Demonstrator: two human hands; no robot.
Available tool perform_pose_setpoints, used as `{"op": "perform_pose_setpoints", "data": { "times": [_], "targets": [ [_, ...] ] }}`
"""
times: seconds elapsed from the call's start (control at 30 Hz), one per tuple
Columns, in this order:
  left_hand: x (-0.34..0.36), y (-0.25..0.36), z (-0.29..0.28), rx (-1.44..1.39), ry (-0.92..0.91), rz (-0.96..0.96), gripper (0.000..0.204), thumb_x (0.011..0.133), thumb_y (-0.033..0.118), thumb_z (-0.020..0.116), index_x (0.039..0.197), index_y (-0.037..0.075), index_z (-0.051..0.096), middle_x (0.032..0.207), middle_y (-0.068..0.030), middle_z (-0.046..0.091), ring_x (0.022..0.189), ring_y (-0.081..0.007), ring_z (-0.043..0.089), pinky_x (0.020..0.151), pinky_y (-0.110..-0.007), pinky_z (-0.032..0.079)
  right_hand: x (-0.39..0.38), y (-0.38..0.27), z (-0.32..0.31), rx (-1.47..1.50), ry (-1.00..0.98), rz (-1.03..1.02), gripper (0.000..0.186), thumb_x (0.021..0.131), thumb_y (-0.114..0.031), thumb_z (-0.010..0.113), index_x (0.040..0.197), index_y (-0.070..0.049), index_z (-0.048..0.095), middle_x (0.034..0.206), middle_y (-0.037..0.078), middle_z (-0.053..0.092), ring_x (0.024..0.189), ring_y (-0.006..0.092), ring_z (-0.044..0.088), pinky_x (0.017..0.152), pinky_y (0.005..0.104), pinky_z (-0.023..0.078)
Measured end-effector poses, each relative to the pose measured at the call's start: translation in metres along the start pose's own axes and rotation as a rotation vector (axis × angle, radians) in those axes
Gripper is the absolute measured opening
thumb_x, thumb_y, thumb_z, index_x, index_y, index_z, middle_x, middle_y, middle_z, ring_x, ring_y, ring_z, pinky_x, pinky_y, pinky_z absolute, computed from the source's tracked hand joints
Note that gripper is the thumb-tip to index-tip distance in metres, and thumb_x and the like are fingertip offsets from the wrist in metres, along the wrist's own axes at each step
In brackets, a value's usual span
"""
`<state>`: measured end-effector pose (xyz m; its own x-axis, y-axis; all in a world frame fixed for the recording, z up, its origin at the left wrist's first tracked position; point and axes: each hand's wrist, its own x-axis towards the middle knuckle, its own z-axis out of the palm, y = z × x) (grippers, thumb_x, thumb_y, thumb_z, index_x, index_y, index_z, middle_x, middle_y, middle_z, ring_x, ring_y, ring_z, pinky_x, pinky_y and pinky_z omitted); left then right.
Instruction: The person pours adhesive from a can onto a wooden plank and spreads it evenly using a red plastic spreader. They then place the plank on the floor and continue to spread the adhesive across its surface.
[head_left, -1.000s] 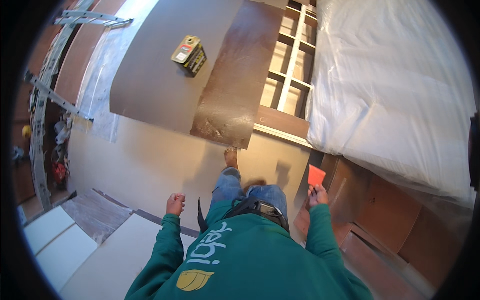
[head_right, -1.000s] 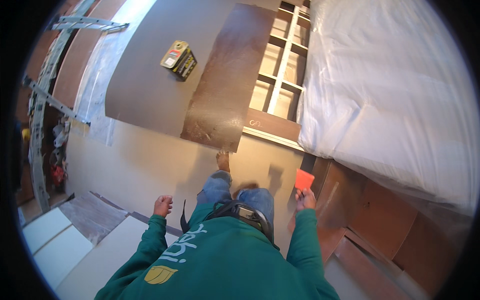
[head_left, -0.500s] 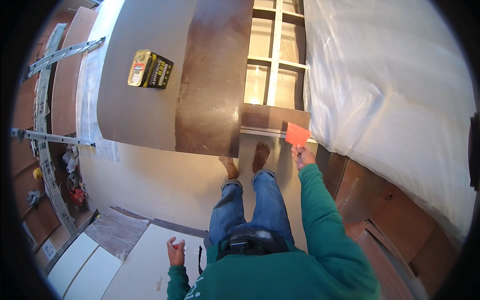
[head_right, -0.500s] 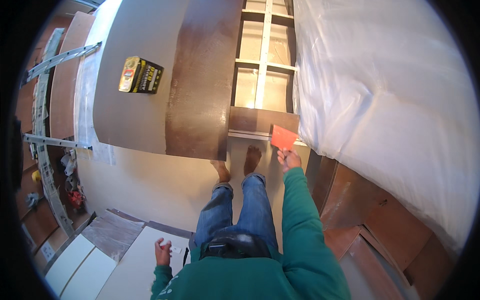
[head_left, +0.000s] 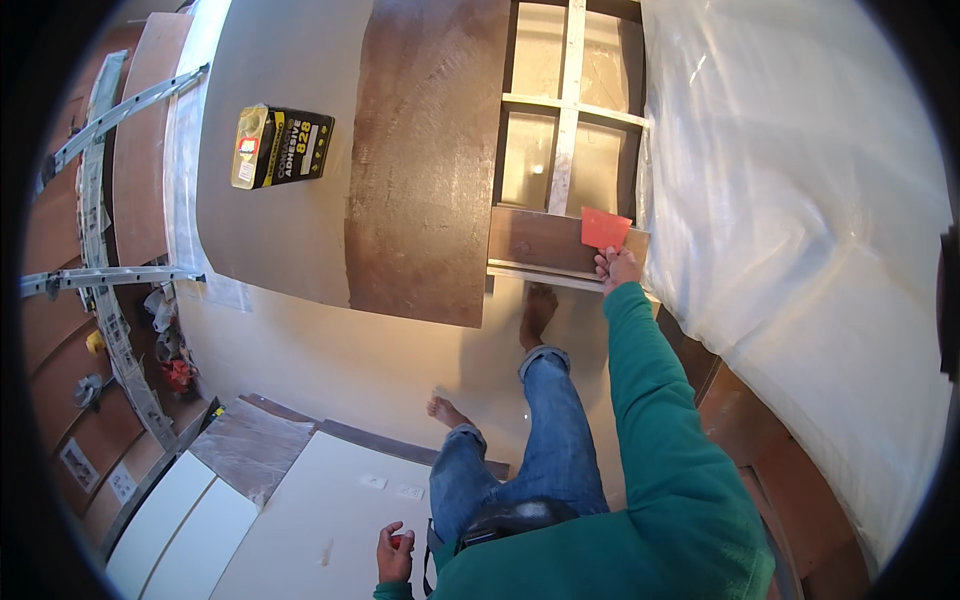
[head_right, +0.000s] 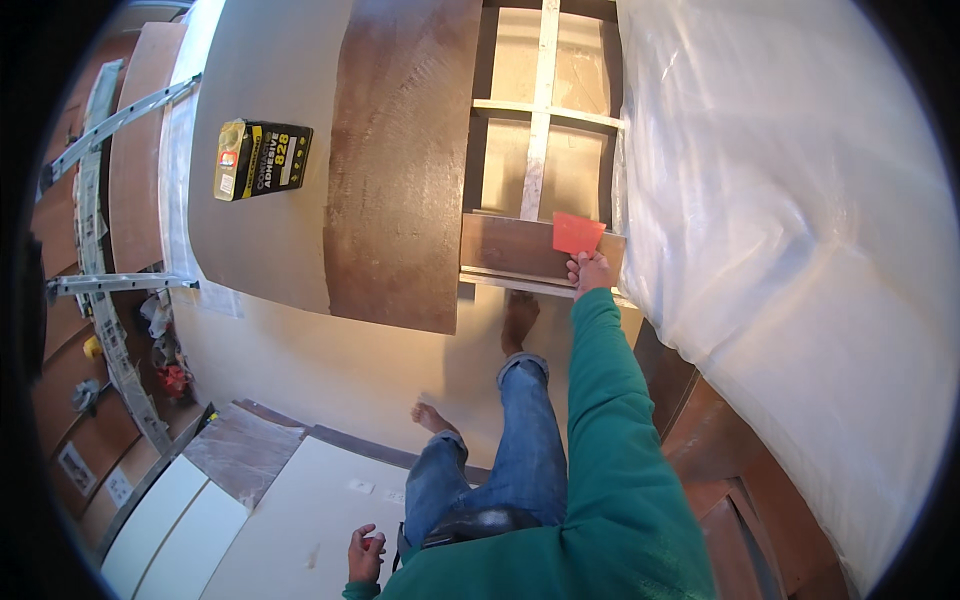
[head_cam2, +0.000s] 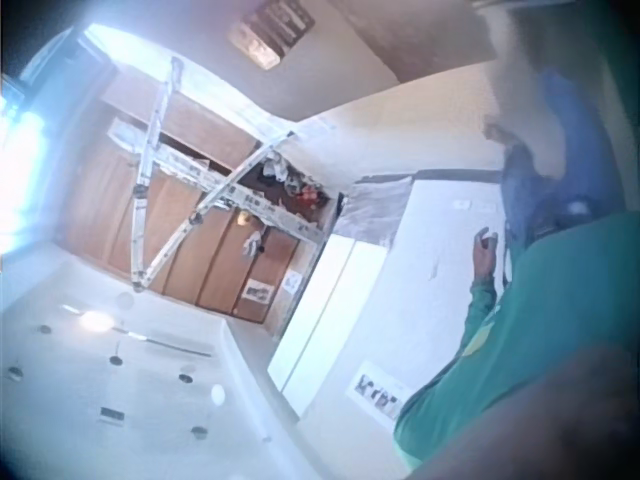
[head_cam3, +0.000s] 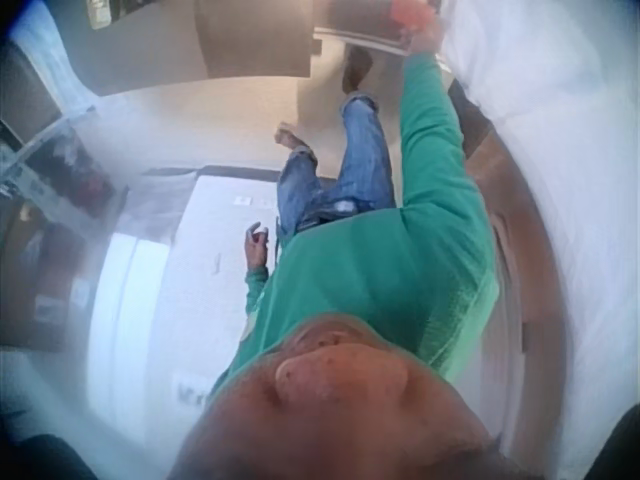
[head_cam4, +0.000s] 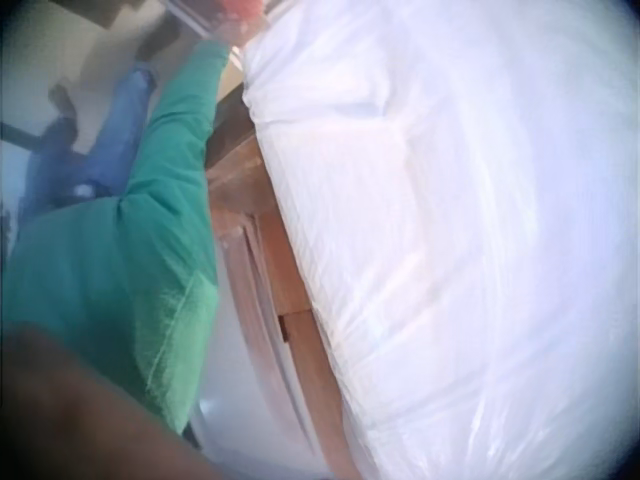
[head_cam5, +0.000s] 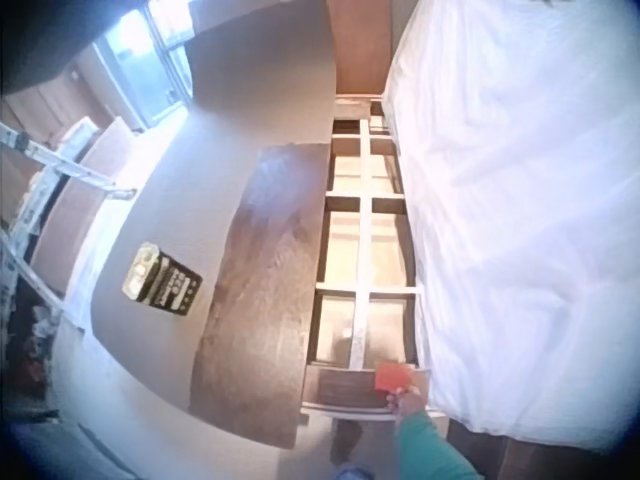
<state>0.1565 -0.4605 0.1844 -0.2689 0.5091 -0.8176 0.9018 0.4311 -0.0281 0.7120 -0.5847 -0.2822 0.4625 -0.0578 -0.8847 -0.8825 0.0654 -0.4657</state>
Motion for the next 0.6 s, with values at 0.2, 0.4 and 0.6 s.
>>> {"op": "perform_pose_setpoints", "data": {
  "times": [0.2, 0.4, 0.6],
  "targets": [
    [-0.007, 0.023, 0.007, -0.006, -0.034, -0.076, 0.049, 0.093, 0.032, 0.072, 0.130, 0.004, 0.057, 0.091, -0.0067, 0.067, 0.076, -0.0139, 0.064, 0.064, -0.028, 0.052, 0.029, -0.003, -0.017, -0.082, 0.054, 0.010, 0.015, 0.099, -0.014, 0.060, 0.111, -0.007, 0.064, 0.094, 0.006, 0.071, 0.071, 0.0144, 0.069, 0.054, 0.0267, 0.051],
    [-0.010, 0.033, 0.013, 0.009, -0.005, -0.065, 0.050, 0.092, 0.035, 0.073, 0.129, 0.004, 0.060, 0.091, -0.0077, 0.069, 0.078, -0.0149, 0.064, 0.068, -0.030, 0.052, 0.037, -0.017, -0.009, -0.361, 0.198, 0.020, 0.027, 0.090, -0.024, 0.068, 0.097, 0.002, 0.072, 0.090, 0.012, 0.075, 0.074, 0.0226, 0.075, 0.059, 0.0322, 0.059],
    [-0.001, 0.023, -0.004, 0.083, 0.098, 0.014, 0.048, 0.092, 0.035, 0.073, 0.127, 0.004, 0.063, 0.094, -0.0100, 0.070, 0.087, -0.0179, 0.065, 0.083, -0.034, 0.053, 0.030, 0.012, -0.008, -0.196, 0.161, 0.119, 0.028, 0.086, -0.024, 0.072, 0.089, 0.003, 0.065, 0.081, 0.012, 0.067, 0.067, 0.0242, 0.070, 0.048, 0.0315, 0.050]
  ]
}}
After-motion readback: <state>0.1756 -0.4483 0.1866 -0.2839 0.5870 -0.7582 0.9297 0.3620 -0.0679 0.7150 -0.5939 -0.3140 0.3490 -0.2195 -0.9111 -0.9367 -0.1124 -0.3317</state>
